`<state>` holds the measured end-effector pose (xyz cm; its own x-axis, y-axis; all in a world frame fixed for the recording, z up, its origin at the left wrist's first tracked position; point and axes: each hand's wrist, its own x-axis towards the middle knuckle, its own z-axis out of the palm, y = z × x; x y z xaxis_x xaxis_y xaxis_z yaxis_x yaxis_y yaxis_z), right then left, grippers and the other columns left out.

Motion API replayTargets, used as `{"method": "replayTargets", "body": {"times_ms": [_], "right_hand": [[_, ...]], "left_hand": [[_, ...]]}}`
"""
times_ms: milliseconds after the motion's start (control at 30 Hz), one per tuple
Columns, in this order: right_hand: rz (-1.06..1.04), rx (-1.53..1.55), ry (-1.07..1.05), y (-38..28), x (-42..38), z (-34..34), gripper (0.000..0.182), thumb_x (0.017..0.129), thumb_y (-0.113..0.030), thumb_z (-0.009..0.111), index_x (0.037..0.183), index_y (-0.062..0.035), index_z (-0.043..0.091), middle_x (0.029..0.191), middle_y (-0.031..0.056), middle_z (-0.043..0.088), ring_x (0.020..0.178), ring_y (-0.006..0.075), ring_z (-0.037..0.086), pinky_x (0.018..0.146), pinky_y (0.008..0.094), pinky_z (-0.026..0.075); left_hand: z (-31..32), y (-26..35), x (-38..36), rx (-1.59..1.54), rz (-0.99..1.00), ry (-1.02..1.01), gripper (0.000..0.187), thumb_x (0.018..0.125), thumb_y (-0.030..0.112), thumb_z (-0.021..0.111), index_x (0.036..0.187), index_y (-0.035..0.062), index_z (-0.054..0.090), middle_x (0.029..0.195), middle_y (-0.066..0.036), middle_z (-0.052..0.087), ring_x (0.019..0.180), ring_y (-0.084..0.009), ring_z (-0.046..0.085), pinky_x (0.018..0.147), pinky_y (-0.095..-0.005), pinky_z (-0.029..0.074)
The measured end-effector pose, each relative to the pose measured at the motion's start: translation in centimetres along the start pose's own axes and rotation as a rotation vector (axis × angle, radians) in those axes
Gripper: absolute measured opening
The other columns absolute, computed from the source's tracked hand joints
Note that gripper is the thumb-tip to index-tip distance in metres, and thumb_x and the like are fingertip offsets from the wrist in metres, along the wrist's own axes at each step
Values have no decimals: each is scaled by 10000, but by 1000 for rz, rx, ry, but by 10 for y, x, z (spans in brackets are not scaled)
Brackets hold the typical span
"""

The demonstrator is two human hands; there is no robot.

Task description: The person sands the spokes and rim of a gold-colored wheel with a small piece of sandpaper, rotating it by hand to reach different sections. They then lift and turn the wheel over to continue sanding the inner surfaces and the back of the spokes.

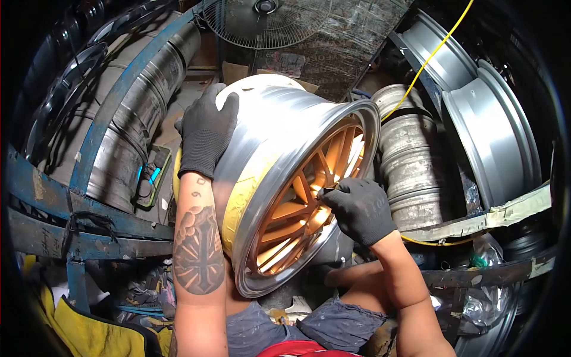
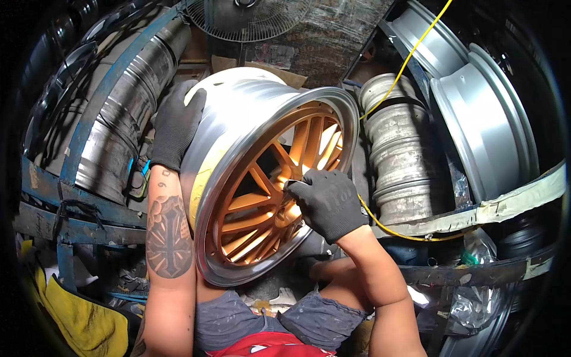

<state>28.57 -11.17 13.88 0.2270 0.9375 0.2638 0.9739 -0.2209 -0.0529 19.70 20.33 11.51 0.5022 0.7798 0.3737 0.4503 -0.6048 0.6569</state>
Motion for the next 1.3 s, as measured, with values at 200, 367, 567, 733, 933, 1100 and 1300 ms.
{"method": "replayTargets", "body": {"times_ms": [200, 367, 567, 733, 933, 1100, 1300], "right_hand": [[15, -2, 91, -7, -8, -23, 300, 777, -42, 720, 1048, -164, 767, 746, 45, 562, 732, 287, 610, 662, 406, 445], [28, 46, 151, -10, -9, -15, 296, 788, -42, 723, 1048, -175, 772, 780, 48, 618, 746, 282, 622, 667, 408, 444], [9, -60, 81, -6, -6, 4, 204, 786, -97, 704, 978, -162, 704, 807, 81, 574, 719, 300, 605, 650, 443, 464], [38, -68, 32, -9, -3, -1, 145, 822, -136, 691, 960, -171, 716, 803, 77, 589, 741, 300, 627, 662, 439, 473], [17, -18, 98, -6, -4, -1, 147, 817, -129, 692, 956, -170, 720, 796, 74, 603, 748, 304, 634, 675, 434, 478], [55, -3, 163, -16, -18, -26, 156, 816, -141, 718, 969, -168, 727, 789, 60, 605, 725, 303, 625, 651, 444, 464], [126, -80, 67, -16, -38, -31, 275, 853, -171, 707, 1126, -199, 698, 801, 73, 613, 753, 310, 643, 648, 440, 469]], "left_hand": [[-1, 2, 0, -15, 1, -19, 535, 939, 485, 560, 1317, 119, 654, 1215, -182, 727, 1187, -375, 654, 1065, -557, 353], [-1, 6, -4, 2, 32, 23, 520, 951, 481, 542, 1301, 114, 659, 1205, -185, 727, 1177, -364, 658, 1060, -552, 352], [-8, 12, -4, -8, -12, -79, 527, 970, 473, 579, 1339, 102, 648, 1338, -164, 670, 1257, -343, 617, 1101, -504, 381], [-5, 9, -1, -53, 9, -41, 465, 967, 411, 611, 1283, 74, 667, 1245, -196, 696, 1179, -376, 649, 1019, -448, 481], [-7, 12, -4, -16, 10, -29, 463, 966, 402, 616, 1278, 63, 666, 1221, -216, 703, 1158, -390, 658, 1007, -454, 488], [5, -1, 2, -58, 19, -18, 475, 956, 423, 608, 1289, 89, 667, 1228, -206, 709, 1166, -390, 655, 1024, -483, 448], [13, -10, 4, -64, 71, 12, 495, 953, 473, 592, 1315, 143, 660, 1184, -216, 723, 1154, -408, 655, 1034, -559, 400]]}}
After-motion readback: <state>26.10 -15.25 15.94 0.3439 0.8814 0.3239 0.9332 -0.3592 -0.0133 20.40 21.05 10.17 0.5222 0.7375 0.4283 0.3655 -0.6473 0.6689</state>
